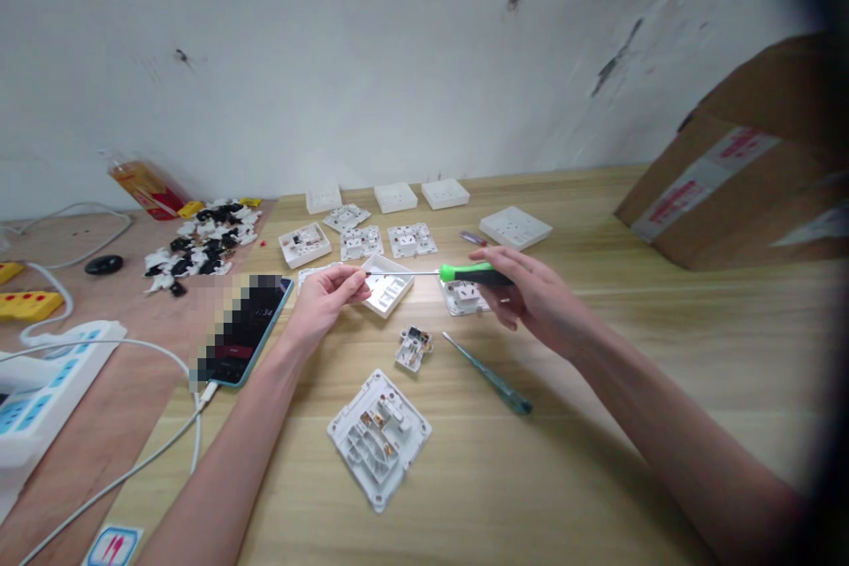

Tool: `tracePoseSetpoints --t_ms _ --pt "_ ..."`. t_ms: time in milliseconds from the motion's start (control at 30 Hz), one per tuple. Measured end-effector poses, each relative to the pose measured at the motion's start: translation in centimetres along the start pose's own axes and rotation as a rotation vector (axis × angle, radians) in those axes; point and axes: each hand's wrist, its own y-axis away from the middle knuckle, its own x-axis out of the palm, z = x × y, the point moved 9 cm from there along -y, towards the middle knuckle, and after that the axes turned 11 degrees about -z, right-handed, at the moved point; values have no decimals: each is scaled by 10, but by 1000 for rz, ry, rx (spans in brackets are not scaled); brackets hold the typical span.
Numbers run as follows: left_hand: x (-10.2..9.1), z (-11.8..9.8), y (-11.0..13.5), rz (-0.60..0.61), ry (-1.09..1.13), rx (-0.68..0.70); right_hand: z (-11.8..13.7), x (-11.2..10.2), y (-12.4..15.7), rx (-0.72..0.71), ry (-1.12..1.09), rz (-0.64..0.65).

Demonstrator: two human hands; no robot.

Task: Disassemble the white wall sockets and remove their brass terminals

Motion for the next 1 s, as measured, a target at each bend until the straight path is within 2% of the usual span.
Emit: tracePoseSetpoints --t_ms 267,600,767,1000 --pt "-1 -1 0 3 5 2 -8 8 4 60 39 90" --pt "2 -1 3 -6 6 -10 -4 4 3 48 -67 -17" --pt "1 -1 3 -8 3 -8 -12 5 4 146 -58 41" --pt "1 -3 3 -2 -6 12 -5 6 7 63 -19 30"
